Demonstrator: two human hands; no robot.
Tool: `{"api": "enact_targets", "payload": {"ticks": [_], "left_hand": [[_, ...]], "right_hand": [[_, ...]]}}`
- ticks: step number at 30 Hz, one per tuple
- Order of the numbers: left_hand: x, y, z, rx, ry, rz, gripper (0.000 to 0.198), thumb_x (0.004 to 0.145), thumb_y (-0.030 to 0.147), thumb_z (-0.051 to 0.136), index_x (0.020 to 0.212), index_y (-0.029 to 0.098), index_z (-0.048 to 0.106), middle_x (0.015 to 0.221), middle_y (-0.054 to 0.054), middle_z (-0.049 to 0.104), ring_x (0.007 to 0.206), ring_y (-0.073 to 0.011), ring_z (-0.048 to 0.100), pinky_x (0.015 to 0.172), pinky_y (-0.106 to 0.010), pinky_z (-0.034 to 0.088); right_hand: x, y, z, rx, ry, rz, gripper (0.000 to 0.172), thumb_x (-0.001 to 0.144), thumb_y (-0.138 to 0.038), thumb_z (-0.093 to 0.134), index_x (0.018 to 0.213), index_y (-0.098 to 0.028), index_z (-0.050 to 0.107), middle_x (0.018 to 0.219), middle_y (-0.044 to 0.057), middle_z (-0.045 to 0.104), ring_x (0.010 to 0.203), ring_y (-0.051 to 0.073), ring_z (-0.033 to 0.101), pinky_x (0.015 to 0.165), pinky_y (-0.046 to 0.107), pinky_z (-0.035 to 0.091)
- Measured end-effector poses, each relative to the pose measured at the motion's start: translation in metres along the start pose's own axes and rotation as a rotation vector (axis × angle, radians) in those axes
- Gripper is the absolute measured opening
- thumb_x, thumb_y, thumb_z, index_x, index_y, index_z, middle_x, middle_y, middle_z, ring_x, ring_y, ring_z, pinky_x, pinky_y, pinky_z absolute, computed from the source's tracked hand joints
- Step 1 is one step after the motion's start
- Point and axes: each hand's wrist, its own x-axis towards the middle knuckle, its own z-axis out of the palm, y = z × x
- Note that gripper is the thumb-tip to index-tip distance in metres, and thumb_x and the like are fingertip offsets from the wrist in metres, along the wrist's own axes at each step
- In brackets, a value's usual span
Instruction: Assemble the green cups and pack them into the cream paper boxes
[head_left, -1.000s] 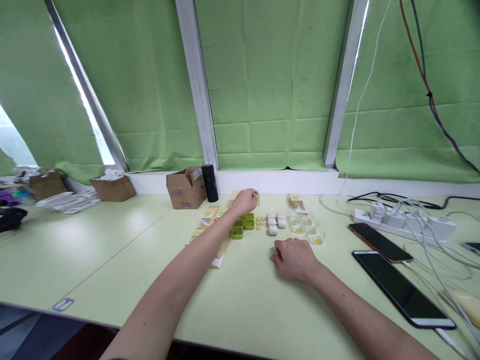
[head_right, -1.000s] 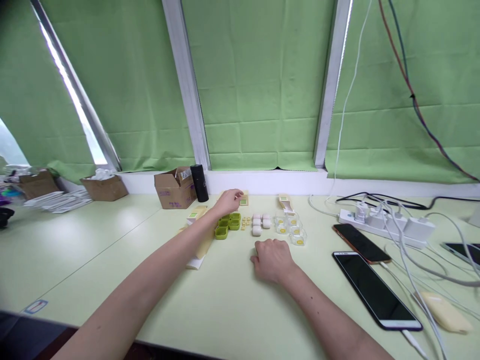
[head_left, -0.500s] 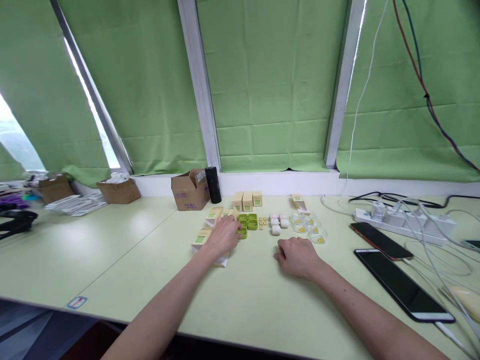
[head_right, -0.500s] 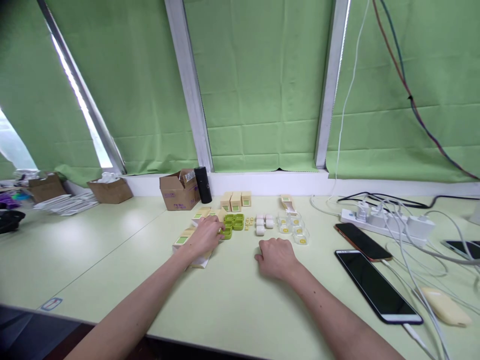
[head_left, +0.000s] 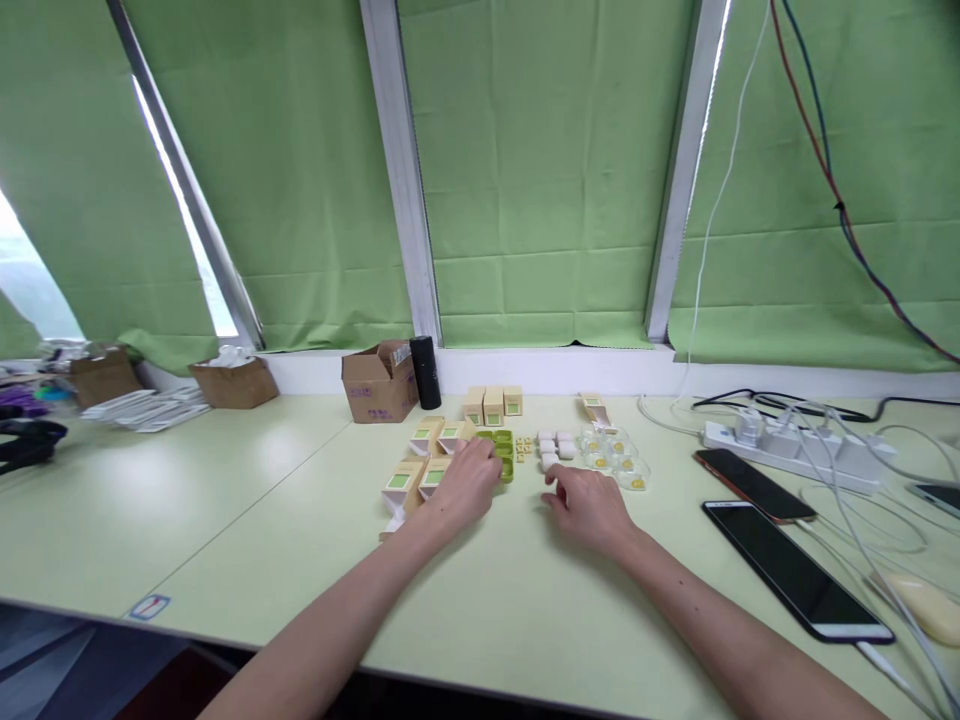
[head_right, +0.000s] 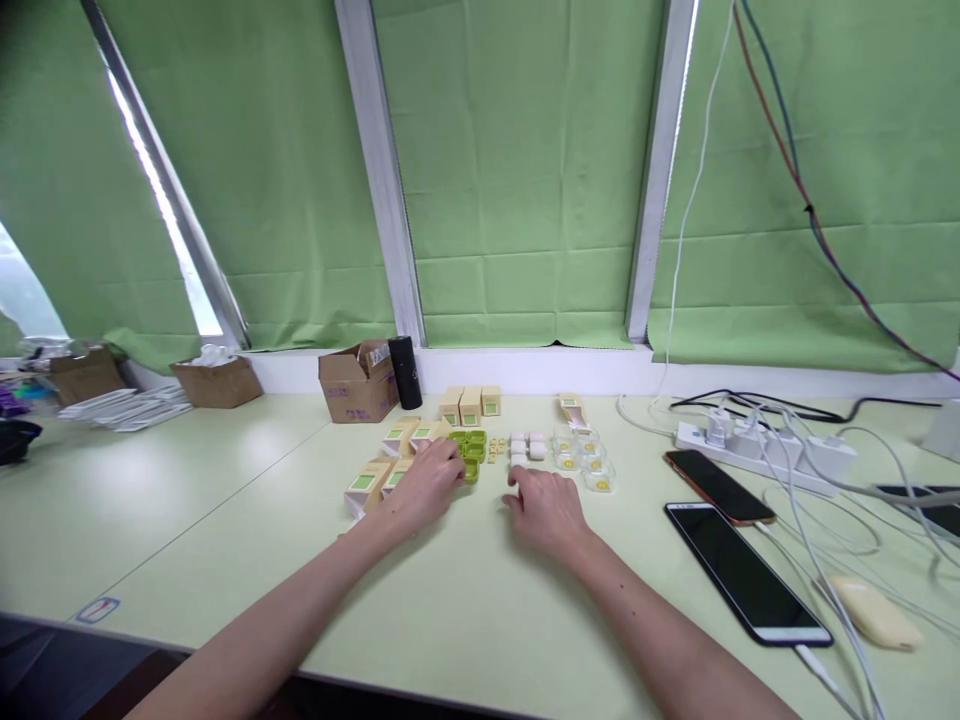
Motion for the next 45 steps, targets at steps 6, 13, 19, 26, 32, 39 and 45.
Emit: {"api": "enact_targets", "payload": {"ticks": [6,13,19,26,32,39,45], "left_hand": [[0.008,0.031,-0.01,0.127,0.081,0.226,0.024,0.095,0.006,0.052,0.078,0.017,0.065,0.089,-0.008,0.059,0.09,-0.0237,0.053,0.08,-0.039,0.038],[0.007,0.036,-0.009,-0.041,0.407,0.36,0.014,0.094,0.011,0.058,0.105,0.019,0.064,0.101,-0.011,0.064,0.096,-0.0262,0.058,0.084,-0.044,0.046],[-0.004,0.024,-0.004,-0.285,0.534,0.378,0.042,0.091,0.014,0.067,0.131,0.02,0.053,0.126,-0.017,0.064,0.12,-0.0315,0.061,0.098,-0.053,0.054],[-0.006,0.024,0.006,-0.368,0.584,0.375,0.043,0.093,0.012,0.067,0.132,0.023,0.054,0.123,-0.014,0.069,0.117,-0.0302,0.066,0.098,-0.054,0.056],[-0.005,0.023,0.011,-0.403,0.618,0.349,0.043,0.094,0.011,0.067,0.133,0.023,0.055,0.123,-0.014,0.07,0.118,-0.0295,0.066,0.098,-0.053,0.056],[-0.007,0.027,0.014,-0.458,0.589,0.245,0.033,0.097,0.019,0.067,0.129,0.022,0.058,0.118,-0.012,0.071,0.113,-0.0264,0.066,0.097,-0.048,0.058],[-0.007,0.027,0.018,-0.56,0.529,0.071,0.025,0.097,0.03,0.069,0.119,0.021,0.062,0.109,-0.01,0.073,0.098,-0.0229,0.069,0.087,-0.041,0.06]], "right_hand": [[0.004,0.011,0.017,0.43,0.263,-0.193,0.047,0.091,-0.022,0.066,0.136,-0.025,0.054,0.13,0.01,0.07,0.091,0.022,0.074,0.07,0.036,0.06],[0.007,0.011,0.017,0.666,0.437,-0.28,0.044,0.094,-0.019,0.063,0.136,-0.028,0.057,0.128,0.01,0.07,0.107,0.026,0.07,0.074,0.039,0.068],[0.002,0.001,0.008,0.772,0.483,-0.322,0.046,0.096,-0.018,0.064,0.139,-0.031,0.055,0.132,0.009,0.068,0.117,0.027,0.069,0.082,0.042,0.07],[-0.003,-0.007,0.007,0.818,0.492,-0.38,0.048,0.097,-0.019,0.064,0.142,-0.032,0.052,0.135,0.01,0.067,0.123,0.028,0.069,0.082,0.04,0.071],[-0.003,-0.007,0.01,0.853,0.493,-0.376,0.047,0.098,-0.019,0.065,0.141,-0.032,0.05,0.136,0.01,0.066,0.126,0.028,0.068,0.083,0.04,0.071],[-0.004,-0.005,0.007,0.811,0.419,-0.361,0.045,0.099,-0.024,0.063,0.142,-0.03,0.05,0.139,0.013,0.063,0.123,0.028,0.069,0.081,0.04,0.07],[-0.003,-0.002,0.01,0.795,0.373,-0.331,0.059,0.099,-0.025,0.061,0.153,-0.03,0.036,0.137,0.015,0.067,0.12,0.028,0.069,0.081,0.041,0.069]]}}
